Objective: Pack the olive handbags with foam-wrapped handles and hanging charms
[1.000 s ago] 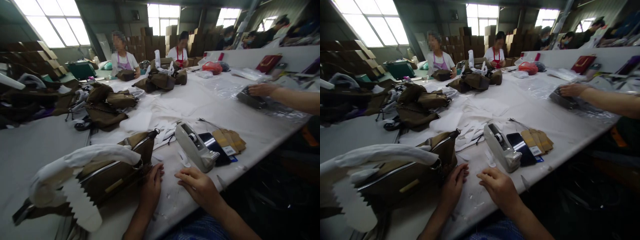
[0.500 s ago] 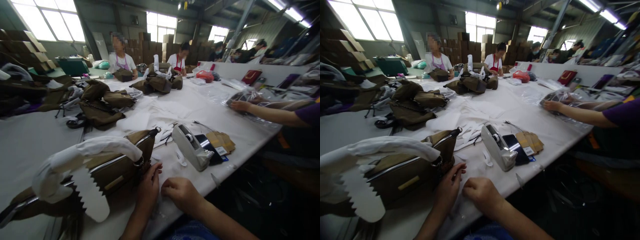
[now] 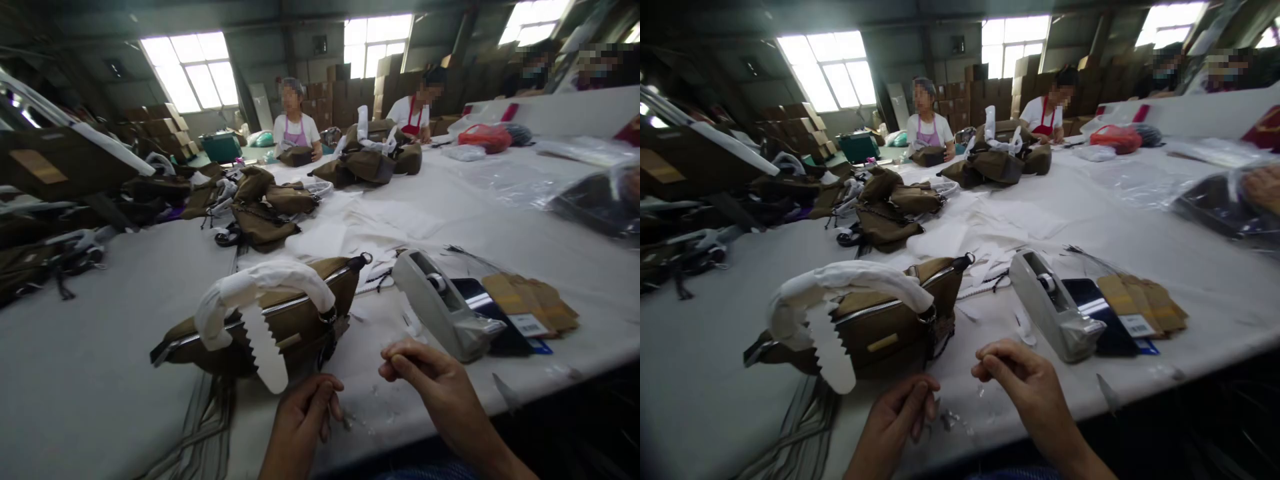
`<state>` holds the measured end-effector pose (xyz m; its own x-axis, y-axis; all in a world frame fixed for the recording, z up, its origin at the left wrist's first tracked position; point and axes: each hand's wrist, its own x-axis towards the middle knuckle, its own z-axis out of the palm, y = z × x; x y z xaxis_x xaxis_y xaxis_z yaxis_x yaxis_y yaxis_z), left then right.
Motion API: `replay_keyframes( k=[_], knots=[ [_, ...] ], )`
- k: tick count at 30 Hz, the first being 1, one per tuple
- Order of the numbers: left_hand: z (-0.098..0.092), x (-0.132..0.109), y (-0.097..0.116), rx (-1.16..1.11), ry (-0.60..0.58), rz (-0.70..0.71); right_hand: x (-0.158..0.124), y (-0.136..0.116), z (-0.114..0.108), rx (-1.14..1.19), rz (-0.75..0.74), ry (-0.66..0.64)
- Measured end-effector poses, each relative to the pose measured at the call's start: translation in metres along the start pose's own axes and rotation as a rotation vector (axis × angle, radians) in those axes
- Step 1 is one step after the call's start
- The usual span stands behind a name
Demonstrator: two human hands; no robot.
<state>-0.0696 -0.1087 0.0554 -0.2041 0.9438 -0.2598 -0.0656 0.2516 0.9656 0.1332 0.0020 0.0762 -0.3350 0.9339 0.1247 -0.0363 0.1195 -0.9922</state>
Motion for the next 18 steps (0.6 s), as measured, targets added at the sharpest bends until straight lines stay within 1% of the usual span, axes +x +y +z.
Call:
replay_keyframes(
  k=[1,3,4,5,6,7,9,10,12,15,18],
  knots=[
    [-0.004,-0.005,0.003,0.076,0.068,0.030,-0.001,0.002,0.000,-0.001,0.003,0.053],
    [-0.008,-0.012,0.011,0.260,0.197,0.149,-0.005,-0.001,0.002,-0.046,-0.087,0.230],
    [-0.008,-0.014,0.016,0.354,0.241,0.231,-0.007,-0.006,0.004,-0.096,-0.162,0.281],
    [-0.008,-0.015,0.021,0.438,0.257,0.320,-0.008,-0.011,0.007,-0.164,-0.242,0.265],
    [-0.006,-0.015,0.026,0.507,0.243,0.401,-0.009,-0.016,0.011,-0.239,-0.319,0.180],
    [-0.004,-0.014,0.031,0.557,0.210,0.463,-0.010,-0.020,0.014,-0.303,-0.388,0.056],
    [0.001,-0.011,0.039,0.620,0.147,0.536,-0.008,-0.025,0.021,-0.376,-0.479,-0.187],
    [0.003,-0.009,0.042,0.637,0.132,0.558,-0.006,-0.025,0.022,-0.381,-0.502,-0.254],
    [0.007,-0.006,0.047,0.642,0.136,0.562,0.000,-0.023,0.022,-0.374,-0.502,-0.299],
    [0.010,-0.005,0.051,0.607,0.154,0.536,0.008,-0.017,0.014,-0.398,-0.489,-0.312],
    [0.011,-0.003,0.053,0.582,0.166,0.530,0.015,-0.014,0.005,-0.414,-0.527,-0.348]
  ],
)
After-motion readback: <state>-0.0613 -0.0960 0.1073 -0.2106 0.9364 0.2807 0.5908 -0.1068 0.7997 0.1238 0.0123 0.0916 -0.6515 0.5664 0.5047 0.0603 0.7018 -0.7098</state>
